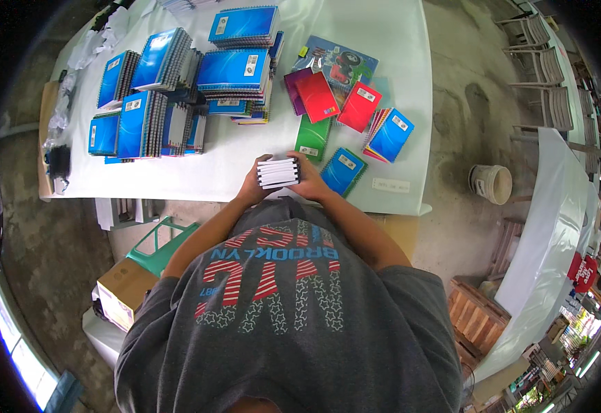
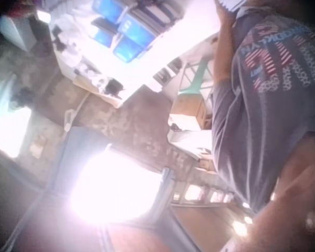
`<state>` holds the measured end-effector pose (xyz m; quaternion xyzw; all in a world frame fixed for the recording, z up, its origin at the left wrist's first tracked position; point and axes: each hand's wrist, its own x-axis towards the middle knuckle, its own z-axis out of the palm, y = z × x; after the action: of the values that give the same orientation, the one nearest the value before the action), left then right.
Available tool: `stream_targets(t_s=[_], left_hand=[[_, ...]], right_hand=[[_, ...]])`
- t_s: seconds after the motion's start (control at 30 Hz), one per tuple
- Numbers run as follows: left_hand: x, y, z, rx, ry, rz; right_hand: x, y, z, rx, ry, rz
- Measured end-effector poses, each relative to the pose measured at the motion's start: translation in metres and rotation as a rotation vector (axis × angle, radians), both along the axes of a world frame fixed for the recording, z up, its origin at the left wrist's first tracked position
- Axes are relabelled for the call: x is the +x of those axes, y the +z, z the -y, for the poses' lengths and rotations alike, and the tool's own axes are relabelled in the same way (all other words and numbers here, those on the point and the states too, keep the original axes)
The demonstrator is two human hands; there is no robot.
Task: The person organizes stacks of notebooks on a table, sorts through different colored notebooks, and packs them into cardboard boxes.
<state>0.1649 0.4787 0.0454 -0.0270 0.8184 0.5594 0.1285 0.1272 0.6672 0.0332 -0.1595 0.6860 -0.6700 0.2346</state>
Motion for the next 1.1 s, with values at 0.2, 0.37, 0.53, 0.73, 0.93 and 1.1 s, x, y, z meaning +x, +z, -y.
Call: stream_targets(t_s=[0.2, 0.37, 0.53, 0.73, 0.93, 1.1], left_hand=[[-0.003, -0.005, 0.003, -0.156, -0.023, -0.163], [-0.013, 0.016, 0.011, -0.009, -0.075, 0.212], [-0.01, 0.032, 0.02, -0.006, -0.104, 0.302], [-0.008, 0.047, 0.025, 0.073, 0.049, 0.43], [0.001, 0.029, 0.036, 0.063, 0.087, 0.367], [0.003, 0.03, 0.029, 0.106, 0.071, 0.384]], right_hand=[[-0.006, -0.012, -0.001, 0.171, -0.019, -0.256], [-0.012, 0.0, -0.013, 0.287, 0.05, -0.095], [-0.012, 0.041, -0.04, 0.416, 0.104, -0.114], [0.021, 0.001, -0.093, 0.982, -0.031, -0.315], [0.035, -0.017, -0.1, 1.063, 0.162, -0.562], [0.037, -0.028, -0.103, 0.855, 0.11, -0.602]])
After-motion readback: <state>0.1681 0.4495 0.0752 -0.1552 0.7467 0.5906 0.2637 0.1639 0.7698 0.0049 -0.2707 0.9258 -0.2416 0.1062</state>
